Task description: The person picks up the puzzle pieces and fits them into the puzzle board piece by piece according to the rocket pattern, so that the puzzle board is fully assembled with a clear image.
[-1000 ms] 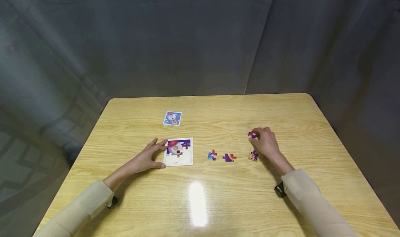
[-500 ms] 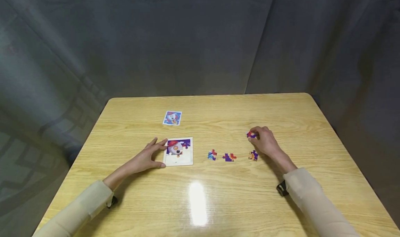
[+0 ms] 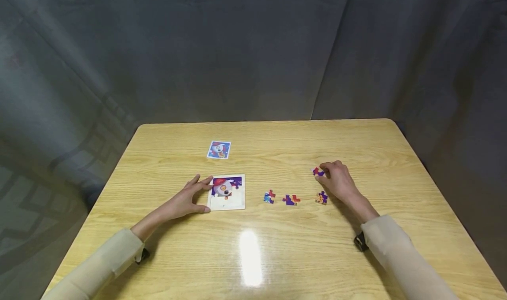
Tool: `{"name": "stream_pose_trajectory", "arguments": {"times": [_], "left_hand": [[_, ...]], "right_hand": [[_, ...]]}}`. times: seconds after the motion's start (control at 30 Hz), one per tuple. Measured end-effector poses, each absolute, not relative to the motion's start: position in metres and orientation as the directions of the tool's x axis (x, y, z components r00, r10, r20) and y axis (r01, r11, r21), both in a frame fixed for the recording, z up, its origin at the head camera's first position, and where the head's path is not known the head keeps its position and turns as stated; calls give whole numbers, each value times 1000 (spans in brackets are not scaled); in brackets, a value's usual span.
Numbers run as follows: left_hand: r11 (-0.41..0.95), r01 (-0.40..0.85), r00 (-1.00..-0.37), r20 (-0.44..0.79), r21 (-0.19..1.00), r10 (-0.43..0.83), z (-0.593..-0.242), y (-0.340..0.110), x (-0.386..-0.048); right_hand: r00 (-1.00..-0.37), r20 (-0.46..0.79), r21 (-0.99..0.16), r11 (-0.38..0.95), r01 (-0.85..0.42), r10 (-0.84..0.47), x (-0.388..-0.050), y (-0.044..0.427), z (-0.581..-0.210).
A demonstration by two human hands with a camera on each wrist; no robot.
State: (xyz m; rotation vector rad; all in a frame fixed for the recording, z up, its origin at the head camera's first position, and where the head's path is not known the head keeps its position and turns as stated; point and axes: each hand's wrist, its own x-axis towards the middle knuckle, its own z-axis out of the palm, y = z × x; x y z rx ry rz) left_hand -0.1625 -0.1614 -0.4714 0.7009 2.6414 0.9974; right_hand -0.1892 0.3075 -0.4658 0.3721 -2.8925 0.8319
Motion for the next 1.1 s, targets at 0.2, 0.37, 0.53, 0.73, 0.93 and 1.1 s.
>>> {"name": "stream_pose_trajectory", "arguments": {"times": [0.2, 0.37, 0.53, 0.73, 0.93, 1.1], "left_hand": [[662, 349, -863, -47, 663, 503, -471, -162, -164], [665, 337, -865, -59, 667, 498, -470, -162, -164], [665, 336, -866, -58, 667, 496, -470, -162, -164], [662, 337, -865, -57, 669, 498, -473, -162, -163], [661, 334, -863, -65, 672, 502, -473, -160, -162], [664, 324, -866, -72, 674, 495, -473, -160, -162]], "right_hand": [[-967, 173, -479, 841, -249, -188, -184, 302, -461], [-964, 183, -463, 848, -257, -192, -185, 298, -459], [-951, 202, -475, 825, -305, -236, -187, 299, -459], [-935, 203, -509, 785, -354, -290, -192, 308, -463], [-925, 217, -523, 764, -379, -311, -193, 312, -465], [-909, 257, -506, 756, -415, -327, -194, 313, -467]]}}
